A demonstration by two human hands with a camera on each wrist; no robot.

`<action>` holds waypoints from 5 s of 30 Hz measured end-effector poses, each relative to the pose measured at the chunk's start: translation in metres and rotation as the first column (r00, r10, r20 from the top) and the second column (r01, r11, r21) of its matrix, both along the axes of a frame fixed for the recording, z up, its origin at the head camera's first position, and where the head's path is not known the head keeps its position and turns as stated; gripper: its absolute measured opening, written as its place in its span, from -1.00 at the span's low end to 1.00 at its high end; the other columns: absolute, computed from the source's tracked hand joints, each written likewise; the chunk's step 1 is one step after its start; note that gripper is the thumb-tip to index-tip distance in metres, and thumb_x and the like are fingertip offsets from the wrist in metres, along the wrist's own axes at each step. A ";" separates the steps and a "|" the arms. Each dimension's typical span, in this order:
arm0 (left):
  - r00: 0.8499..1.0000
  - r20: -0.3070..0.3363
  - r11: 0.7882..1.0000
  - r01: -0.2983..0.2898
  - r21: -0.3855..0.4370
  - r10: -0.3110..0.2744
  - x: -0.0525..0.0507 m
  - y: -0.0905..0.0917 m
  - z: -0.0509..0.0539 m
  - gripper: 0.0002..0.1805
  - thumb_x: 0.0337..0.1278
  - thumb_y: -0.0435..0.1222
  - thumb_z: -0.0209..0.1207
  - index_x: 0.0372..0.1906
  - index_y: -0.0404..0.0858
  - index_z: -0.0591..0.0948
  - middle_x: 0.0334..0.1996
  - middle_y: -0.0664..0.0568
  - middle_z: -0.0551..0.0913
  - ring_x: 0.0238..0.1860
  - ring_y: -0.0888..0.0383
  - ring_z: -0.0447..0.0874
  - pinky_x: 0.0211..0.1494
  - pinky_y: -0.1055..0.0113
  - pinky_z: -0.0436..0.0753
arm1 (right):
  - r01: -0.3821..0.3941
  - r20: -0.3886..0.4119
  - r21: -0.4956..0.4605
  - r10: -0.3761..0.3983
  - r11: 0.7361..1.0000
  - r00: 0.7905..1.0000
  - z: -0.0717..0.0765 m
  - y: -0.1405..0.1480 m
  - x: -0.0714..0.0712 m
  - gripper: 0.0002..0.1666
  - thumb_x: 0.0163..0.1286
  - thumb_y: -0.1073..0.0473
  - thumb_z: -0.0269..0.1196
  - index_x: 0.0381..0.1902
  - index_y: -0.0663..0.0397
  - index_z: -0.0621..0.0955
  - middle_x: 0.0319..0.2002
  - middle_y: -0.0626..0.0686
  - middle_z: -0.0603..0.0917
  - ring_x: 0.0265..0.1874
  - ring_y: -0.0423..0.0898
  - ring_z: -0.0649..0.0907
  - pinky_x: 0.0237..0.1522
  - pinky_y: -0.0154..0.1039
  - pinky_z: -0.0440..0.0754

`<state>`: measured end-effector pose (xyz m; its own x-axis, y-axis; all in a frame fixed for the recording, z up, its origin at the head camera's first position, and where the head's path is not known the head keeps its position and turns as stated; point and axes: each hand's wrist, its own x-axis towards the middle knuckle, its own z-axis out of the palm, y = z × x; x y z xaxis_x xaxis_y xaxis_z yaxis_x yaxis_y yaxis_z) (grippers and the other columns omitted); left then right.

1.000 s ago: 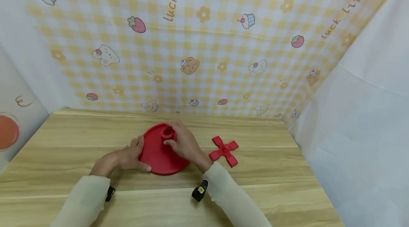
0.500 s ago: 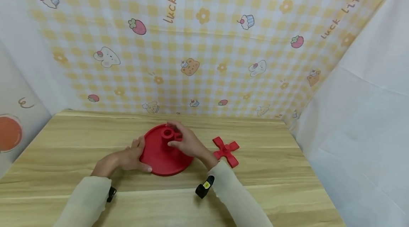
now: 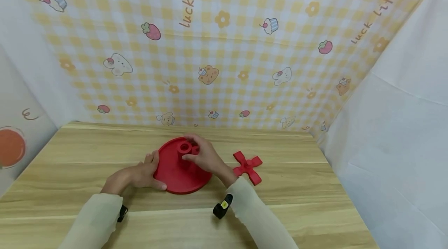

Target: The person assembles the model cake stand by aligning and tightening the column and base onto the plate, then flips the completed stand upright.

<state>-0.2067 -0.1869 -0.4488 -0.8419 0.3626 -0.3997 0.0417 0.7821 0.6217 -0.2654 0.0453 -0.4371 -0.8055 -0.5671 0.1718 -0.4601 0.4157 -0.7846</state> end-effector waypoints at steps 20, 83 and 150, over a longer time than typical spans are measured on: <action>1.000 0.014 1.000 0.000 -0.020 0.000 -0.001 0.001 0.000 0.42 0.02 0.06 0.40 0.42 -0.69 -0.37 0.45 -0.63 -0.33 0.42 -0.62 -0.35 0.43 -0.43 -0.10 | -0.055 0.060 -0.070 0.059 0.996 0.996 -0.012 0.006 -0.003 -0.29 0.29 0.32 0.37 0.36 0.05 0.38 0.20 0.00 0.54 0.13 -0.14 0.57 0.13 -0.32 0.59; 1.000 0.018 0.999 -0.002 -0.035 0.003 0.001 0.001 0.001 0.41 0.03 0.07 0.40 0.44 -0.66 -0.37 0.47 -0.59 -0.34 0.47 -0.54 -0.40 0.45 -0.39 -0.13 | -0.052 0.061 0.055 0.049 0.997 0.997 -0.010 -0.001 -0.002 -0.36 0.37 0.27 0.30 0.37 0.13 0.37 0.18 0.07 0.56 0.07 -0.14 0.58 0.04 -0.31 0.64; 1.000 0.018 1.000 -0.018 -0.021 0.019 0.002 0.000 0.000 0.42 -0.01 0.07 0.42 0.46 -0.64 -0.35 0.47 -0.58 -0.29 0.46 -0.54 -0.36 0.45 -0.40 -0.13 | 0.142 0.183 -0.027 -0.135 0.989 0.974 -0.027 -0.023 0.002 -0.49 0.25 -0.07 0.43 0.10 -0.08 0.59 -0.14 -0.12 0.68 -0.26 -0.31 0.61 -0.23 -0.42 0.62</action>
